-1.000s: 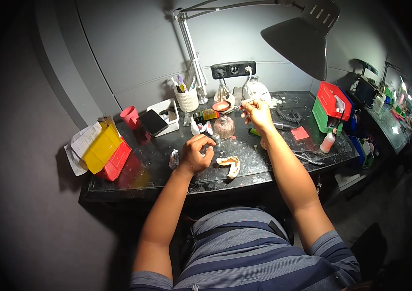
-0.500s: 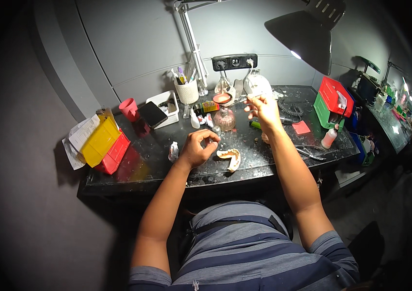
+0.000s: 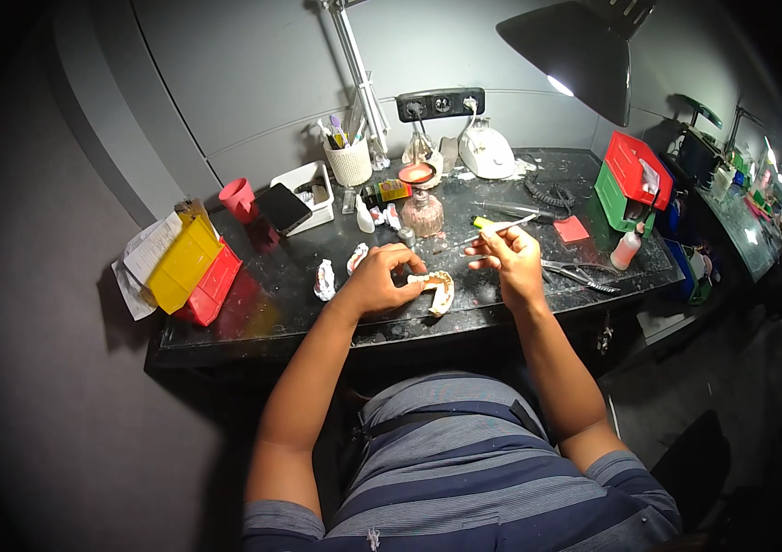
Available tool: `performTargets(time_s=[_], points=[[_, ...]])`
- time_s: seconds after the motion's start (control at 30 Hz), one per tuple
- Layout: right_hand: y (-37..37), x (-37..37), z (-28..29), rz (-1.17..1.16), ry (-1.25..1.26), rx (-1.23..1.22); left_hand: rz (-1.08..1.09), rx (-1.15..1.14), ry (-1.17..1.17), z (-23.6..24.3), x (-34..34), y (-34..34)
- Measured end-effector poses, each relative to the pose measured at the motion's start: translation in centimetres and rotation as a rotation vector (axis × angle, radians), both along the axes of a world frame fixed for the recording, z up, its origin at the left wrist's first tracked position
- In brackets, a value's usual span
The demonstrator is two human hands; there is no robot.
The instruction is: The person fits a dental prosthesis onto a cast model, heats a metal tool over an alcohol burner flame, and applies the tool to wax on the dental cast before fitting the casts together by hand.
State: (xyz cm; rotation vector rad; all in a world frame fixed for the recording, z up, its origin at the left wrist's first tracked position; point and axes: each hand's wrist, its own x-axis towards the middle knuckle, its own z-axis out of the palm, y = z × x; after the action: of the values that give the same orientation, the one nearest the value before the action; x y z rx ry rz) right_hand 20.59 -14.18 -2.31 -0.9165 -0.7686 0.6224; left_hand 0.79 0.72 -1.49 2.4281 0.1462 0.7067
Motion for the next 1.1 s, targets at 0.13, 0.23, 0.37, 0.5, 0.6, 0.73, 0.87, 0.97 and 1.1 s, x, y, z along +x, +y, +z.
performTargets(time_s=[0.13,0.23,0.37,0.5,0.6,0.73,0.87,0.97,1.1], points=[[-0.9,-0.3,-0.6,-0.004,-0.019,0.002,0.000,-0.017,0.030,-0.2,0.2,-0.1],[-1.4,-0.3,-1.0,0.005,-0.025,-0.013,0.007,-0.023,0.030,-0.3,0.3,-0.2],[-1.6,-0.3,-1.1,-0.004,-0.027,-0.013,0.022,-0.010,0.036,0.0,0.3,-0.4],[-1.7,-0.5,-1.1,-0.012,-0.035,-0.028,0.035,-0.009,0.051,0.1,0.3,-0.6],[-1.7,-0.7,-1.2,-0.027,-0.071,-0.021,0.039,-0.004,0.051,0.3,0.4,-0.7],[-1.9,-1.2,-1.1,-0.038,-0.096,-0.024,0.041,-0.021,0.060,0.3,0.3,-0.8],[-1.8,-1.3,-1.3,-0.037,-0.128,-0.020,0.053,-0.013,0.064,0.3,0.3,-0.9],[-1.9,-1.5,-1.2,-0.046,-0.150,-0.024,0.055,-0.039,0.063,0.4,0.3,-1.0],[-2.0,-1.8,-1.3,-0.058,-0.184,-0.027,0.058,-0.040,0.059,0.4,0.3,-1.0]])
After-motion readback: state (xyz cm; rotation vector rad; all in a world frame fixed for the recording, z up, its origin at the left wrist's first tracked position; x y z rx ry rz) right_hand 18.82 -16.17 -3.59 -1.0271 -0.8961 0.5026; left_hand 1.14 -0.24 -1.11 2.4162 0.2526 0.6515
